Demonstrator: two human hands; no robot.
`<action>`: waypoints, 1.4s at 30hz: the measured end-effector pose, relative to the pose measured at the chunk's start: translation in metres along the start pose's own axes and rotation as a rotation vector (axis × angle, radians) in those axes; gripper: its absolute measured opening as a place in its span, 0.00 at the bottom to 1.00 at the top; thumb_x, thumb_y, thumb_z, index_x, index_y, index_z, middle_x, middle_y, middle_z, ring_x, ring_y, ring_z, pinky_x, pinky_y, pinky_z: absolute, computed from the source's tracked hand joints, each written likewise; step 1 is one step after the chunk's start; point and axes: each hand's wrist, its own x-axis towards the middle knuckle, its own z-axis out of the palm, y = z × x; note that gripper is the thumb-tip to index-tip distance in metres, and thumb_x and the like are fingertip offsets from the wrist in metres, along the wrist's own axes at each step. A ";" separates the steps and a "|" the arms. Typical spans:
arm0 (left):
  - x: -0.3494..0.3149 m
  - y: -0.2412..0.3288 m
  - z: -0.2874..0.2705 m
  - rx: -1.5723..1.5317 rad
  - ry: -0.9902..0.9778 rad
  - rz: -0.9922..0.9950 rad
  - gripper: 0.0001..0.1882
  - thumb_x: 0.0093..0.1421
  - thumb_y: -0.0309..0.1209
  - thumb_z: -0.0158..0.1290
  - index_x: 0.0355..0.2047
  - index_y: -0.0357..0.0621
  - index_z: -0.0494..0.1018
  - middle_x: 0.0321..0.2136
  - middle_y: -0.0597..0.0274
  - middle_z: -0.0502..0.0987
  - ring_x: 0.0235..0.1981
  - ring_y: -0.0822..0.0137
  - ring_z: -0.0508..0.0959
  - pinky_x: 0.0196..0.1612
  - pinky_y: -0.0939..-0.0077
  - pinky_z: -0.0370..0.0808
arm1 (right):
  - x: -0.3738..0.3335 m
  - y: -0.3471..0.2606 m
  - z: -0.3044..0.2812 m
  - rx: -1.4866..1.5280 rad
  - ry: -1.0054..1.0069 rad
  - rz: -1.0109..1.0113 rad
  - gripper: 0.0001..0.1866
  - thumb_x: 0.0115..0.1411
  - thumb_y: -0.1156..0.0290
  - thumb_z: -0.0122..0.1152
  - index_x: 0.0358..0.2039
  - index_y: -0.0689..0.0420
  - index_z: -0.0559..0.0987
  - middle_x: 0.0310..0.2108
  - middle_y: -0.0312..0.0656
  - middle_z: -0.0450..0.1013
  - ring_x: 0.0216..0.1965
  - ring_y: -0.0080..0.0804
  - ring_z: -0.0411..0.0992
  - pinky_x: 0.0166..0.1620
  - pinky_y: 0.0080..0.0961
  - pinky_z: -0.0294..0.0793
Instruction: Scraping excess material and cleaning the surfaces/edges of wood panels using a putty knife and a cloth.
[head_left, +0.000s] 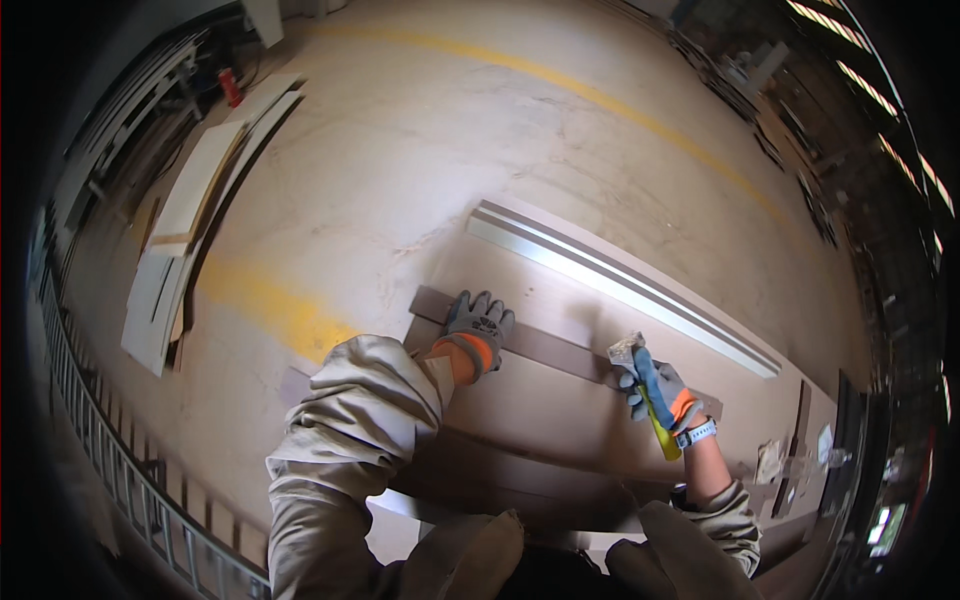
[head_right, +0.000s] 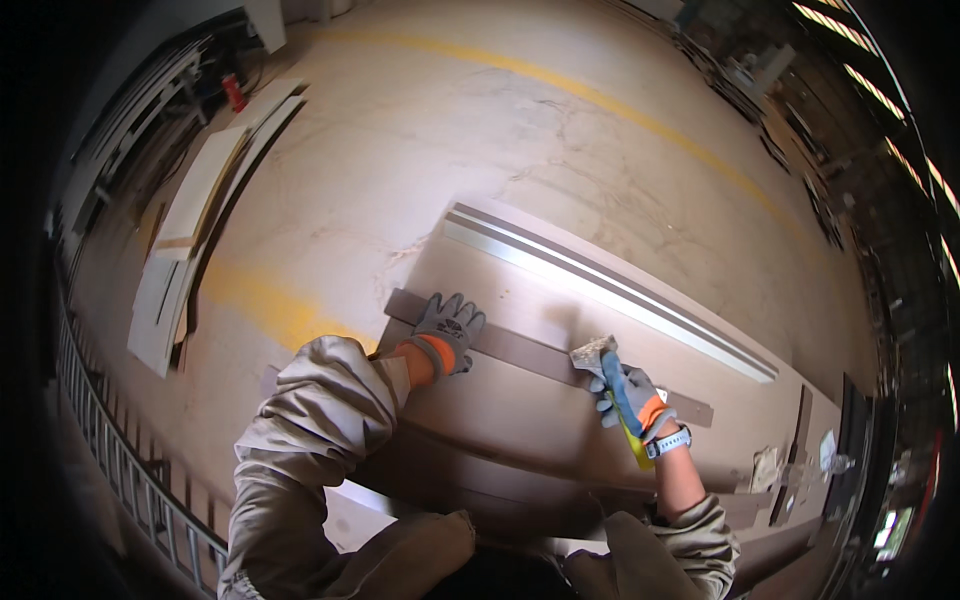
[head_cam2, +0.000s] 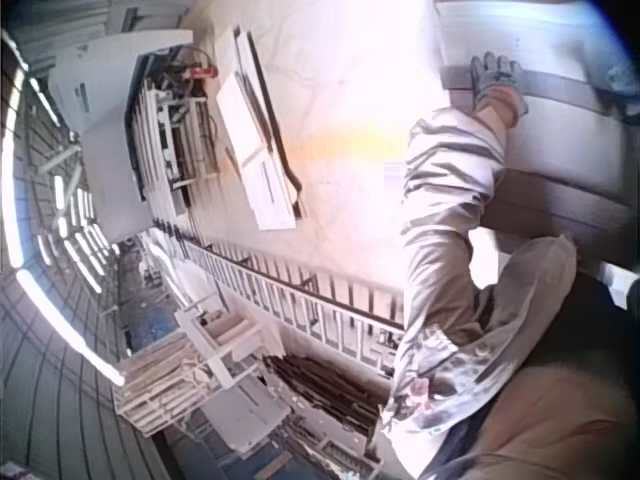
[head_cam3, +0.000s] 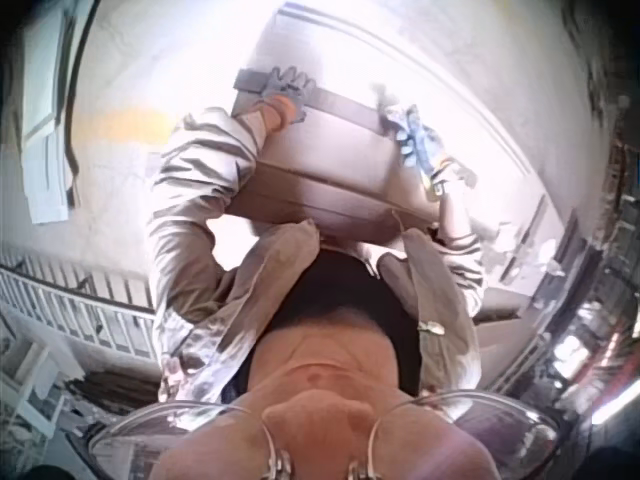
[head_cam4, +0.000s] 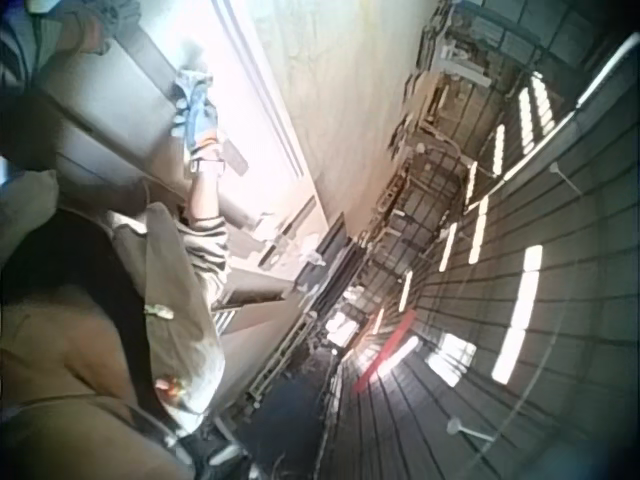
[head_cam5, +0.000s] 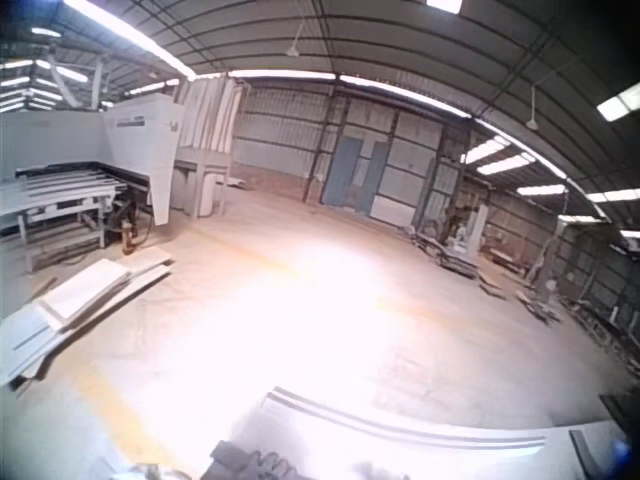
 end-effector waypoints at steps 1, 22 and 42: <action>0.008 0.014 0.001 0.011 -0.031 0.097 0.44 0.46 0.50 0.57 0.59 0.46 0.52 0.54 0.57 0.61 0.57 0.55 0.58 0.58 0.52 0.52 | -0.019 0.012 -0.015 -0.003 0.125 0.005 0.29 0.57 0.40 0.46 0.30 0.58 0.72 0.23 0.35 0.67 0.17 0.21 0.65 0.18 0.19 0.67; 0.057 0.030 -0.019 0.184 -0.272 -0.117 0.32 0.49 0.43 0.51 0.54 0.47 0.61 0.51 0.51 0.68 0.52 0.55 0.69 0.51 0.61 0.63 | -0.159 0.139 -0.136 0.303 0.547 -0.094 0.35 0.59 0.39 0.40 0.33 0.66 0.71 0.20 0.40 0.67 0.15 0.24 0.65 0.18 0.20 0.67; -0.086 0.119 0.025 -0.032 0.208 -0.031 0.44 0.43 0.54 0.55 0.57 0.43 0.57 0.56 0.48 0.59 0.59 0.51 0.57 0.62 0.61 0.49 | -0.110 0.210 -0.164 -0.674 0.158 0.179 0.19 0.60 0.55 0.43 0.33 0.59 0.73 0.23 0.40 0.71 0.21 0.30 0.72 0.27 0.25 0.71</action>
